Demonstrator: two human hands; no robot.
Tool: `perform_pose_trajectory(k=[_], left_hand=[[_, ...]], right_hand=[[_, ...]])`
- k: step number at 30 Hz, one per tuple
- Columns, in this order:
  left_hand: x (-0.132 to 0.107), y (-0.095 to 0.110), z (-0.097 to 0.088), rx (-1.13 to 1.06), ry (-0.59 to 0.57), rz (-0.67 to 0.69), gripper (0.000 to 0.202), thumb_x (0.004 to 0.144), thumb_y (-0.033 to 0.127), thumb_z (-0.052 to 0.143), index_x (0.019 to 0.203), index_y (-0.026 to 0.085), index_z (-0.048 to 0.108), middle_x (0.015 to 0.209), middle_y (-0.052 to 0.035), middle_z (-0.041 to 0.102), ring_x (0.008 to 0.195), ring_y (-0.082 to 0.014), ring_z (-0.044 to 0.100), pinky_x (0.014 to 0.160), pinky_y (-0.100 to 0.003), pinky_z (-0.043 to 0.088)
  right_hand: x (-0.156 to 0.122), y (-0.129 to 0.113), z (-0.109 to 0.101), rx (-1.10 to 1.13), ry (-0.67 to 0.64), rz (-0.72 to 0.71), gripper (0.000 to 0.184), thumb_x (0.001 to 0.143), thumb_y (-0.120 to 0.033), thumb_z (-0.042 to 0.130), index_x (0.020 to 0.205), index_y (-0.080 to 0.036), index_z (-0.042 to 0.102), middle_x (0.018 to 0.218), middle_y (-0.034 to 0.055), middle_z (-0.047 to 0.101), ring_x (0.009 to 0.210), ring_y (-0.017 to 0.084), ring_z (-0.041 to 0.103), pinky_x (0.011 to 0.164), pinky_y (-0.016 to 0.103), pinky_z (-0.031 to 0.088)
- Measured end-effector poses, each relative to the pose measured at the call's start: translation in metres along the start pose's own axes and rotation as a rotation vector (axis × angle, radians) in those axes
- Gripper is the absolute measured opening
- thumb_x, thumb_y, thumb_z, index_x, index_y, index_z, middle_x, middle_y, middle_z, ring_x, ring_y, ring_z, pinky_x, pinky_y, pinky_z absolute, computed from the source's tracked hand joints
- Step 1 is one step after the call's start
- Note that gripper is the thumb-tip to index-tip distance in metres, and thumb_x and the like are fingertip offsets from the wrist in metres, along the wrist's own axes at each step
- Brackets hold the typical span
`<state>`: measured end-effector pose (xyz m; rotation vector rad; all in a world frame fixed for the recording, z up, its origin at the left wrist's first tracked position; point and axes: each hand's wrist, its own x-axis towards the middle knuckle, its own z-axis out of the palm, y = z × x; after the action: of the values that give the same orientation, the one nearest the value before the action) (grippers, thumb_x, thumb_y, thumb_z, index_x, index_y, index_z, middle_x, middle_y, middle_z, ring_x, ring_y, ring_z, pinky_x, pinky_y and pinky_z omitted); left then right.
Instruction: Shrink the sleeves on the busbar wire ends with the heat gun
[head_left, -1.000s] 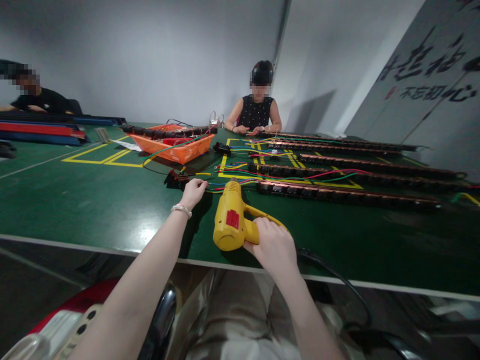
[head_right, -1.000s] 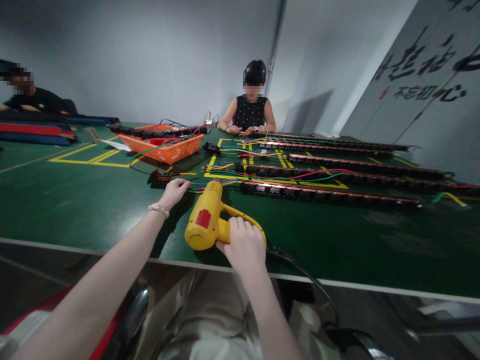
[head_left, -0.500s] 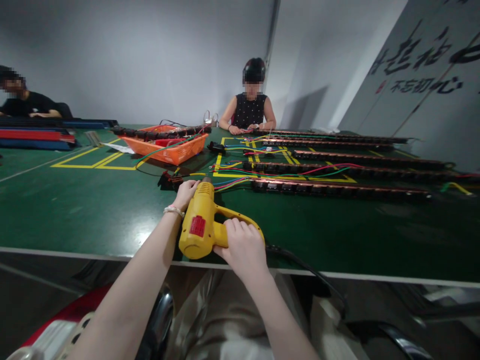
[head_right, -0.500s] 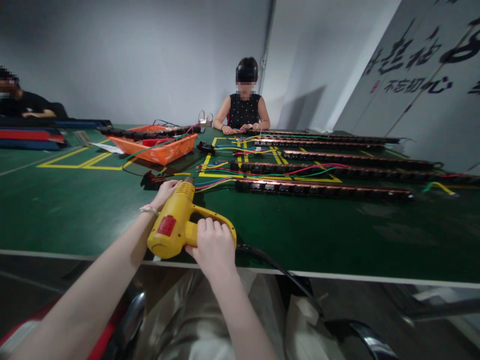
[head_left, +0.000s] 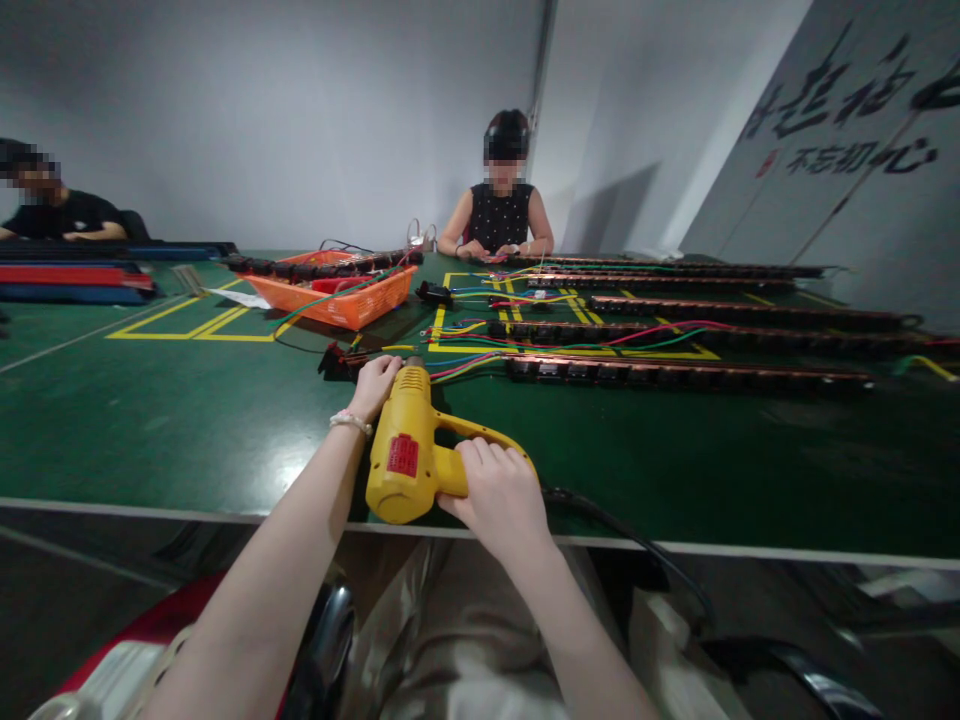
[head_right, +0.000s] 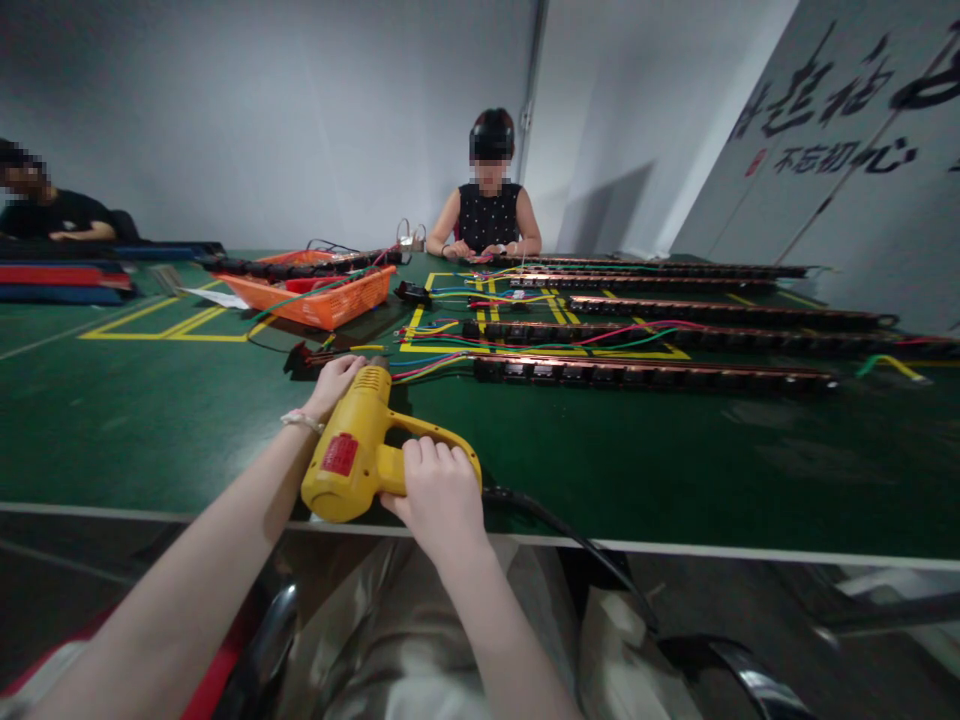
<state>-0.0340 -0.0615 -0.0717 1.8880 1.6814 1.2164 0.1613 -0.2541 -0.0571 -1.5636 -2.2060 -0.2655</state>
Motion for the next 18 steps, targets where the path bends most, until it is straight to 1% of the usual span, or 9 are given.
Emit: perform_pose_trajectory(k=[2,5,7,9,15,18], left_hand=[[-0.001,0.000,0.000,0.006,-0.006,0.005,0.033,0.078,0.042,0.044,0.061,0.017,0.057,0.058,0.0001,0.055,0.062,-0.0144,0.047,0.058,-0.025,0.033],[-0.002,0.000,0.001,-0.040,-0.004,0.014,0.034,0.076,0.045,0.047,0.071,0.016,0.063,0.067,-0.0022,0.063,0.067,-0.0159,0.052,0.063,-0.026,0.038],[-0.003,0.000,0.003,-0.073,0.006,0.032,0.033,0.075,0.045,0.050,0.075,0.016,0.065,0.073,-0.0034,0.066,0.070,-0.0164,0.055,0.067,-0.026,0.040],[-0.004,0.000,0.004,-0.091,0.015,0.038,0.032,0.074,0.044,0.052,0.074,0.016,0.065,0.073,-0.0038,0.066,0.070,-0.0164,0.056,0.068,-0.026,0.041],[-0.004,-0.002,0.005,-0.095,0.029,0.037,0.030,0.075,0.043,0.052,0.071,0.016,0.064,0.066,-0.0019,0.062,0.065,-0.0149,0.053,0.064,-0.026,0.039],[-0.002,-0.004,0.006,-0.085,0.007,0.022,0.030,0.075,0.044,0.052,0.069,0.016,0.063,0.064,-0.0010,0.060,0.064,-0.0147,0.052,0.062,-0.026,0.038]], right_hand=[[0.000,0.003,0.000,0.010,0.002,0.005,0.041,0.065,-0.045,0.076,0.088,-0.019,0.055,0.083,0.0016,0.063,0.079,0.022,0.059,0.070,0.033,0.036],[0.000,0.010,-0.001,0.030,0.001,0.011,0.038,0.067,-0.045,0.074,0.087,-0.019,0.055,0.085,0.0013,0.064,0.081,0.021,0.060,0.072,0.032,0.036],[0.001,0.015,-0.002,0.037,-0.003,0.009,0.036,0.068,-0.044,0.073,0.088,-0.020,0.056,0.085,0.0010,0.065,0.082,0.021,0.061,0.073,0.032,0.036],[0.001,0.021,-0.003,0.040,-0.006,0.010,0.036,0.068,-0.044,0.073,0.089,-0.020,0.056,0.087,0.0006,0.065,0.083,0.020,0.061,0.073,0.032,0.036],[-0.001,0.037,-0.007,0.034,-0.012,0.043,0.035,0.068,-0.043,0.073,0.090,-0.022,0.057,0.087,-0.0014,0.066,0.083,0.019,0.062,0.073,0.031,0.037],[-0.002,0.045,-0.010,0.033,-0.009,0.061,0.034,0.068,-0.042,0.072,0.091,-0.022,0.058,0.088,-0.0018,0.066,0.085,0.019,0.062,0.075,0.031,0.037]])
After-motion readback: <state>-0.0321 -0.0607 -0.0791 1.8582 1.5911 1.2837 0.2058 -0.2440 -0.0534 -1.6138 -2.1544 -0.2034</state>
